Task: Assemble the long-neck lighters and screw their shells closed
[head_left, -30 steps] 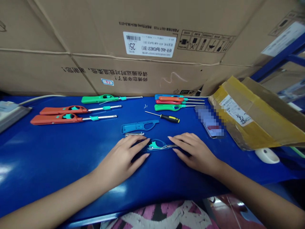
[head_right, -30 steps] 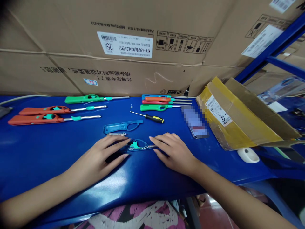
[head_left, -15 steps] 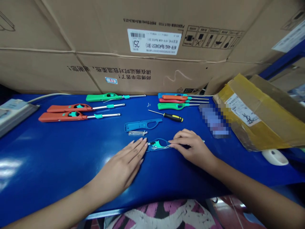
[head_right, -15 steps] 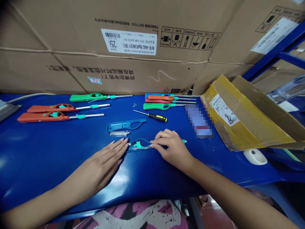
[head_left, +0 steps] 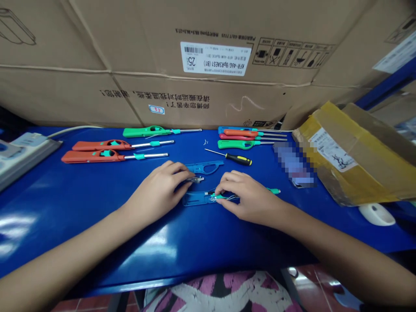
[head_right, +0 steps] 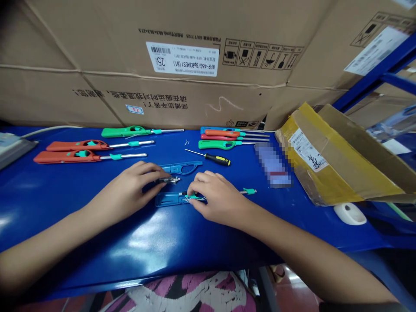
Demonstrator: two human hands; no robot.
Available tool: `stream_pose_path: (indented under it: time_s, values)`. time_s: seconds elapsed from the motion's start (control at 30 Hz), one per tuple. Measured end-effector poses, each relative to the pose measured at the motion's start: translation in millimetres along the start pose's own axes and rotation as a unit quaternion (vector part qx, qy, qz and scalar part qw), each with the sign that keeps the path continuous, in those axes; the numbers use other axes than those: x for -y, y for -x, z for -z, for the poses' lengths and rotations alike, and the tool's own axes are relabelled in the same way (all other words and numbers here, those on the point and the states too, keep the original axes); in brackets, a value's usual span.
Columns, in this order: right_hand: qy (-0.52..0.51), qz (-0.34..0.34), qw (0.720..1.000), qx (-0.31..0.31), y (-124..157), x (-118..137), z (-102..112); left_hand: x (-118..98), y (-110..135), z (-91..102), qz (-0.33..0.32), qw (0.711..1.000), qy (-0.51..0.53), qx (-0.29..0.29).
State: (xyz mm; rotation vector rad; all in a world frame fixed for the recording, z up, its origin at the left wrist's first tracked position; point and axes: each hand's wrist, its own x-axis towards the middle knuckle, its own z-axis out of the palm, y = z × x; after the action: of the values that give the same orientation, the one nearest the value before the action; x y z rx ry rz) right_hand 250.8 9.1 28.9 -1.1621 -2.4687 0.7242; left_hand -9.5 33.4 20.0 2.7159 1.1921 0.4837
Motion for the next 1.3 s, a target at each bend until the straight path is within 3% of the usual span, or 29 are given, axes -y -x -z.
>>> stream_pose_path:
  time_s: [0.17, 0.3, 0.5, 0.7, 1.03, 1.17, 1.3]
  values:
    - [-0.016, 0.033, 0.999, -0.006, -3, -7, -12, 7, -3, -14.1, 0.018, 0.999, 0.034, 0.006]
    - [-0.006, 0.042, 0.999, -0.011, -2, -12, -18, 10, 0, -14.5, 0.031, 0.998, 0.058, 0.002]
    - [0.030, 0.028, 0.999, 0.004, 1, -10, -16, -6, 8, -8.0, 0.030, 0.994, 0.105, -0.003]
    - [0.104, -0.018, 0.994, 0.009, 17, -9, -4, -16, 12, -22.8, -0.013, 0.994, 0.103, 0.018]
    - [0.149, 0.037, 0.979, -0.135, 52, -25, -15, -12, 11, -31.2, -0.027, 0.993, 0.115, -0.013]
    - [0.150, 0.046, 0.978, -0.135, 48, -14, -22, -12, 11, -34.4, -0.039, 0.988, 0.147, -0.016]
    - [0.145, 0.022, 0.985, -0.094, 29, -3, -24, -15, 12, -33.8, -0.037, 0.984, 0.173, -0.028]
